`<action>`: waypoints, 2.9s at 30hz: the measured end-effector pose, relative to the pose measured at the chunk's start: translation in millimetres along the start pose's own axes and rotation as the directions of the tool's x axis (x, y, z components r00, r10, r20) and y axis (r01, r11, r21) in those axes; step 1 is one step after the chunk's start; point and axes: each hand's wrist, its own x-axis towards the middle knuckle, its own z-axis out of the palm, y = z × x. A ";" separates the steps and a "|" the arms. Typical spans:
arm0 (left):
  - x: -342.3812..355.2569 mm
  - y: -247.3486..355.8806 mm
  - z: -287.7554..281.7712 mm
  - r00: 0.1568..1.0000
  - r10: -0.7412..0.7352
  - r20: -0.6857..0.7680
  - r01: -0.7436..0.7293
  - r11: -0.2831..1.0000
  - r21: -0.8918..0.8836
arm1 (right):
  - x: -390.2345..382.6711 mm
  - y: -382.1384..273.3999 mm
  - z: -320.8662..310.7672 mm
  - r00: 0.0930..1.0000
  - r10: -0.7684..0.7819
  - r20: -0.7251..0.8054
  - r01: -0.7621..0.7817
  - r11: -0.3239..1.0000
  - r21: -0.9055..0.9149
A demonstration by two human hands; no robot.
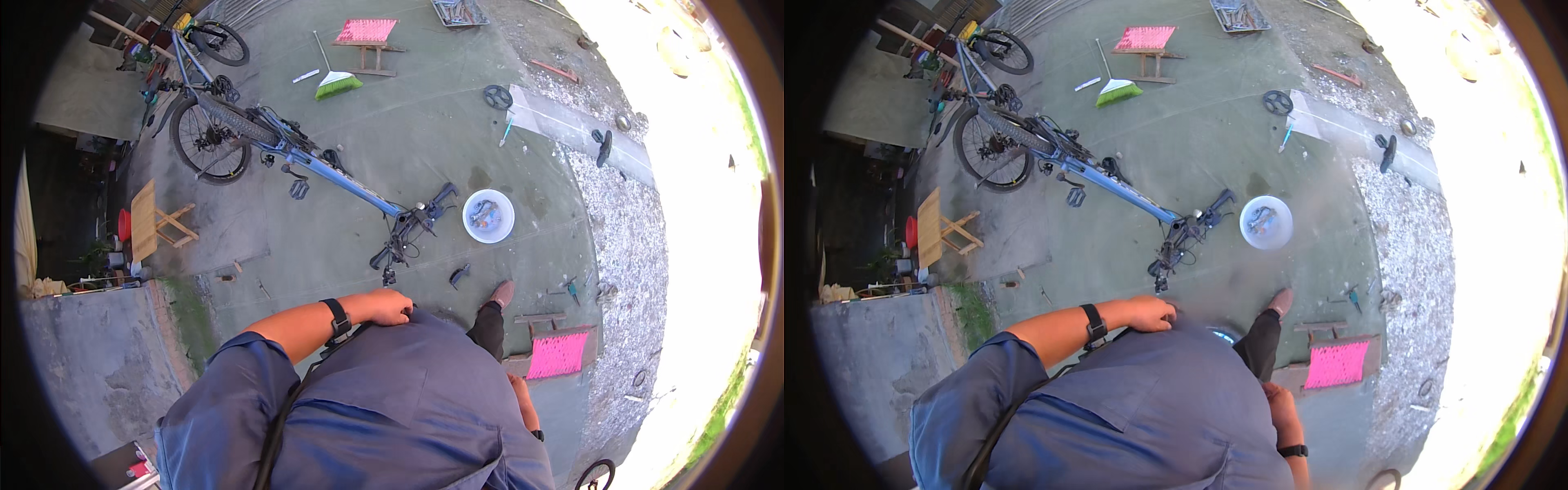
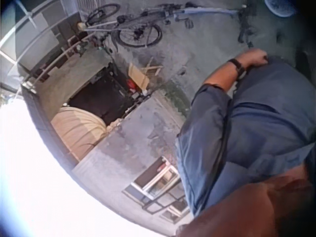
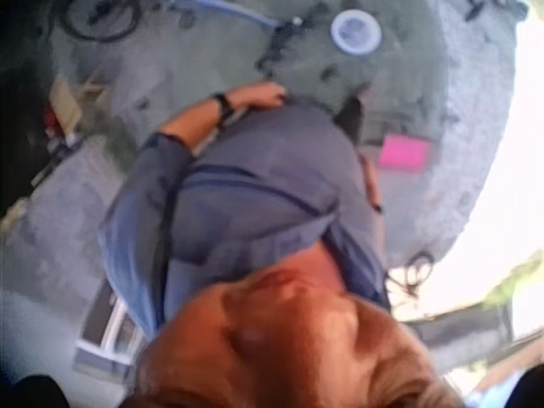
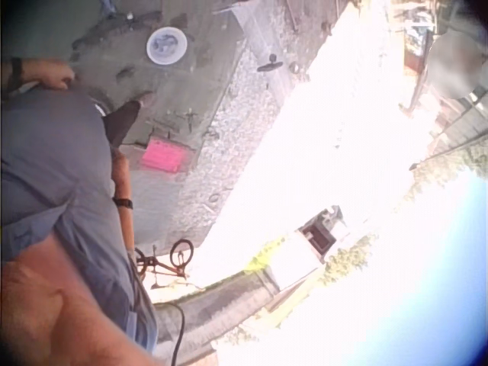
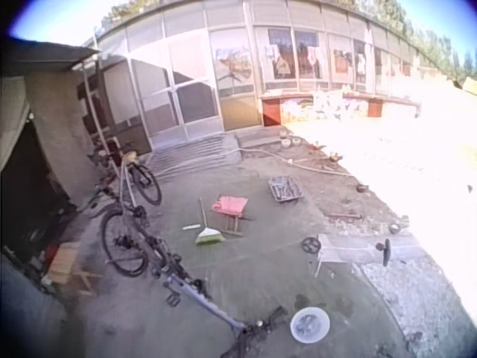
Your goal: The person walks a bicycle to an outdoor area and sits down. They use their hands to place the chain onto the gears and adjust the rear derailleur.
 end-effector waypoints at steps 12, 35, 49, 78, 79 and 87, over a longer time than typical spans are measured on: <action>134.2 173.0 -35.9 0.978 -0.147 -0.151 0.107 0.964 -0.243 | 103.2 183.6 -168.3 0.963 -0.009 0.270 0.012 1.000 -0.006; 271.4 218.1 -243.5 0.883 -0.282 -0.374 0.006 0.805 -0.594 | 355.5 -153.1 -532.9 0.900 -0.299 0.318 0.426 0.760 -0.491; 268.3 201.9 -352.8 0.523 -0.695 -0.493 -0.010 0.574 -0.819 | 552.0 -411.1 -551.8 0.702 0.113 0.703 0.315 0.836 -0.449; 196.4 49.3 -469.2 0.239 -0.937 0.255 -0.713 -0.347 -0.609 | 774.0 -856.3 -110.1 0.326 0.714 0.619 0.755 0.198 -0.625; 209.2 63.4 -478.6 0.245 -0.911 0.332 -0.764 -0.392 -0.513 | 771.3 -863.8 -94.4 0.343 0.764 0.546 0.766 0.109 -0.634; 280.1 118.1 -546.9 0.326 -0.727 0.605 -0.897 -0.440 -0.047 | 757.0 -891.3 -23.3 0.391 0.873 0.292 0.820 -0.186 -0.542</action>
